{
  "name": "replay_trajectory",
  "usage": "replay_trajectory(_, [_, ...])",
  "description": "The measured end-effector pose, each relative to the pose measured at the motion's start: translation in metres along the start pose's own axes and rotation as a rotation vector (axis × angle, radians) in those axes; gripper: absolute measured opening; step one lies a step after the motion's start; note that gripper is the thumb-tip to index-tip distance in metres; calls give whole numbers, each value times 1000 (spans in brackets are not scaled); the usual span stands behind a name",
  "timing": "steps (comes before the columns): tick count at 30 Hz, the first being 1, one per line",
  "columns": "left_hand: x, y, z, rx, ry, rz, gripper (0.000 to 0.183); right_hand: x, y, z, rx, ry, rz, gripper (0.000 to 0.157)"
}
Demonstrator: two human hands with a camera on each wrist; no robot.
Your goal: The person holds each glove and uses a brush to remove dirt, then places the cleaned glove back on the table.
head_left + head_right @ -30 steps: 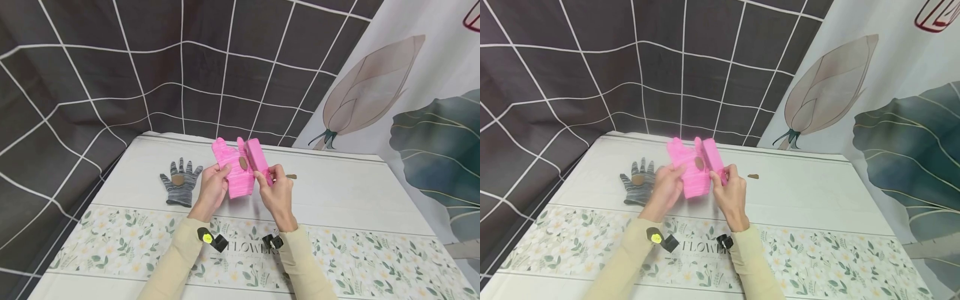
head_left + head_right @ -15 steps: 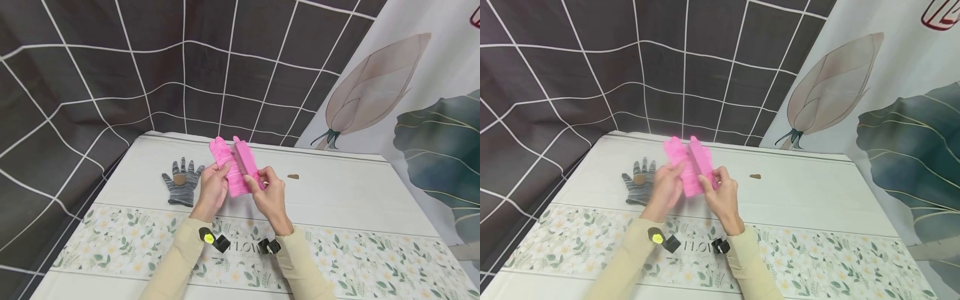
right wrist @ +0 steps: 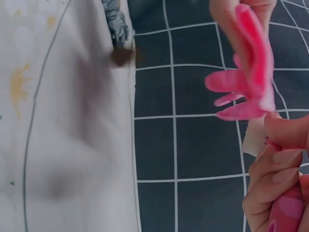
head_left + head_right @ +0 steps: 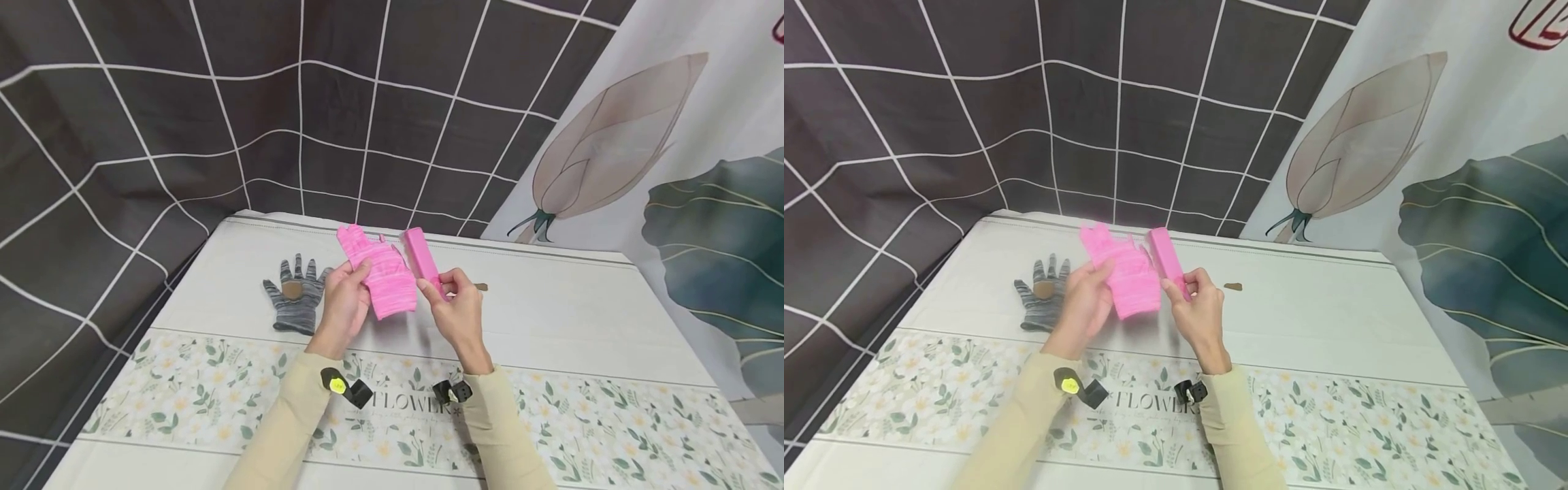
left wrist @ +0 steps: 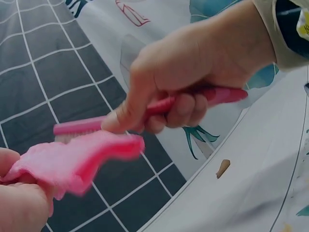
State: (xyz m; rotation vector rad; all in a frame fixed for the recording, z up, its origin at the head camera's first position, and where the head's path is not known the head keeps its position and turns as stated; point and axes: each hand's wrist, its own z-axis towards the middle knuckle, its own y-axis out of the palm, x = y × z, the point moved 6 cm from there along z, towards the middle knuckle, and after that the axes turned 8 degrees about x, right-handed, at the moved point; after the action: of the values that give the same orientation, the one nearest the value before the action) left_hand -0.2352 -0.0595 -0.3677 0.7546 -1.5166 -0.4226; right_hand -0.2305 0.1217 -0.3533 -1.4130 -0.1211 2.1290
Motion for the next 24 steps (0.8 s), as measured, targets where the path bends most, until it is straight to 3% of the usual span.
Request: replay_trajectory(24, [-5, -3, 4, 7, -13, -3, 32, -3, -2, 0, 15, -9, 36, 31])
